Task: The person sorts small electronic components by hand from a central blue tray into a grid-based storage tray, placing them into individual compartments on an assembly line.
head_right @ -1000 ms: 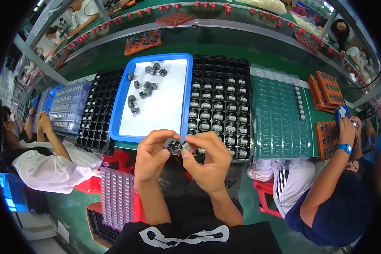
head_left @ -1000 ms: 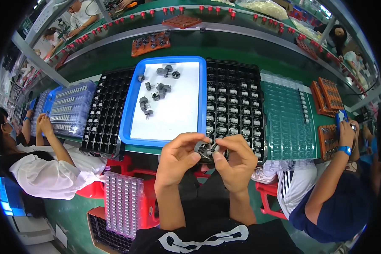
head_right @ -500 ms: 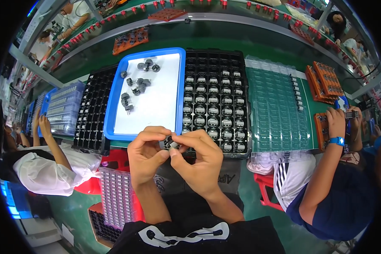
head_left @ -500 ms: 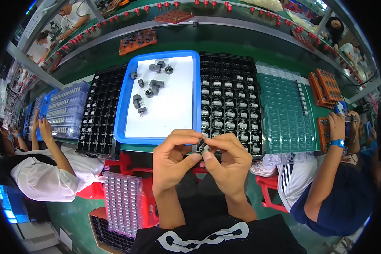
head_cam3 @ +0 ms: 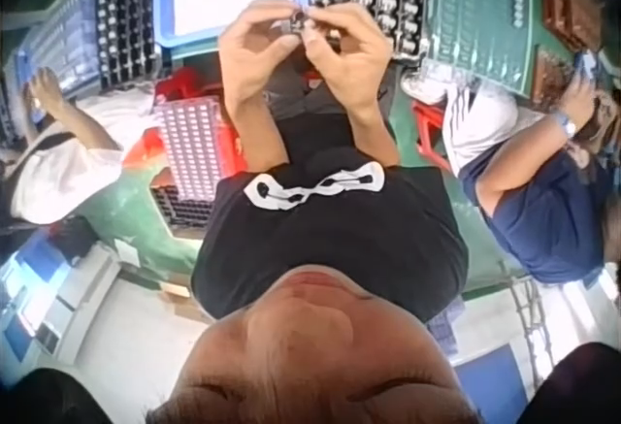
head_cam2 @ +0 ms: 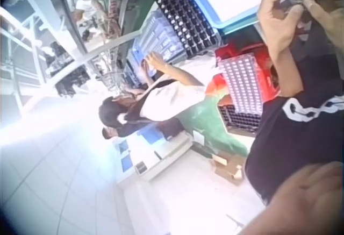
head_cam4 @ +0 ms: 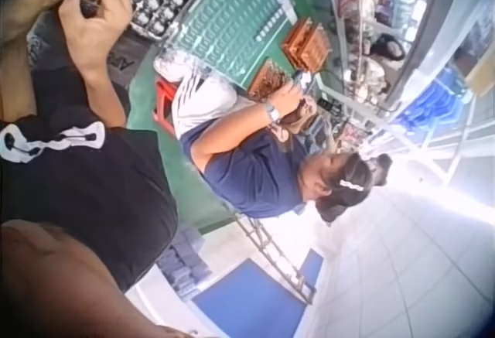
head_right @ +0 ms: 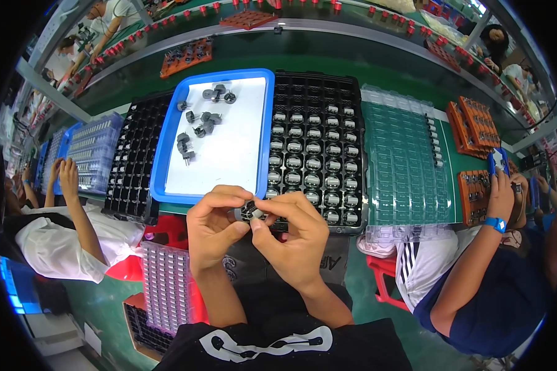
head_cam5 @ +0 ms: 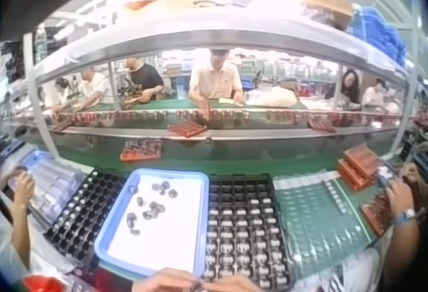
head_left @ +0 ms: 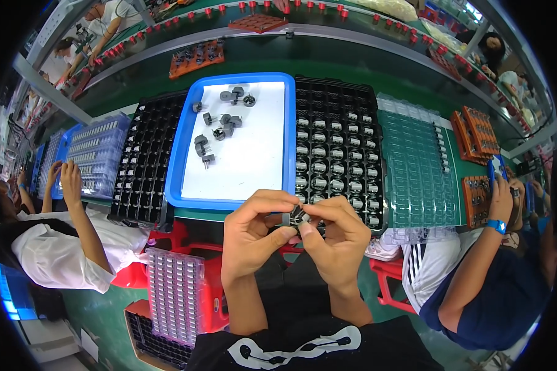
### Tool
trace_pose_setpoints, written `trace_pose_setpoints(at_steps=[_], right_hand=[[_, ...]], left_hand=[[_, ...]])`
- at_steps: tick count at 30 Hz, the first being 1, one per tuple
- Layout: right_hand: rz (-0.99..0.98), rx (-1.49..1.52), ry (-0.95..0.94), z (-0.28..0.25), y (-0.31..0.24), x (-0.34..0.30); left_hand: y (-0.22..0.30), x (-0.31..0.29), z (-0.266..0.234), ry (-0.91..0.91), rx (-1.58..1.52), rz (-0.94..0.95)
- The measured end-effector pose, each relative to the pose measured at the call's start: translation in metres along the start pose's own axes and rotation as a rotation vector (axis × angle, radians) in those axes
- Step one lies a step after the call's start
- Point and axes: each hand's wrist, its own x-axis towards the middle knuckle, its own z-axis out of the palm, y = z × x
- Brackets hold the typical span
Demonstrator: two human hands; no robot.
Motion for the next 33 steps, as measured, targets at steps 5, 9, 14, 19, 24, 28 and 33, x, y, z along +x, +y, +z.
trace_pose_setpoints(at_steps=[5,9,14,19,24,28,33], right_hand=[[0.000,-0.006,-0.008,-0.001,-0.001,0.000],[-0.004,0.006,-0.009,0.000,0.001,0.000],[-0.033,0.014,-0.020,-0.001,0.005,0.000],[-0.028,0.025,-0.021,-0.001,0.005,0.000],[-0.026,0.031,-0.011,-0.002,0.008,-0.001],[-0.017,0.028,-0.005,-0.002,0.008,-0.001],[-0.020,0.026,-0.004,-0.001,0.007,0.000]], left_hand=[[0.000,0.000,-0.001,-0.003,0.010,0.006],[-0.003,0.000,-0.004,-0.022,-0.007,0.002],[-0.006,0.000,-0.005,-0.018,-0.033,-0.002],[-0.006,0.000,-0.003,-0.009,-0.047,-0.020],[-0.006,0.000,-0.003,-0.018,-0.043,-0.013],[-0.007,0.000,-0.003,-0.016,-0.055,-0.019],[-0.005,0.001,-0.003,-0.018,-0.038,-0.003]])
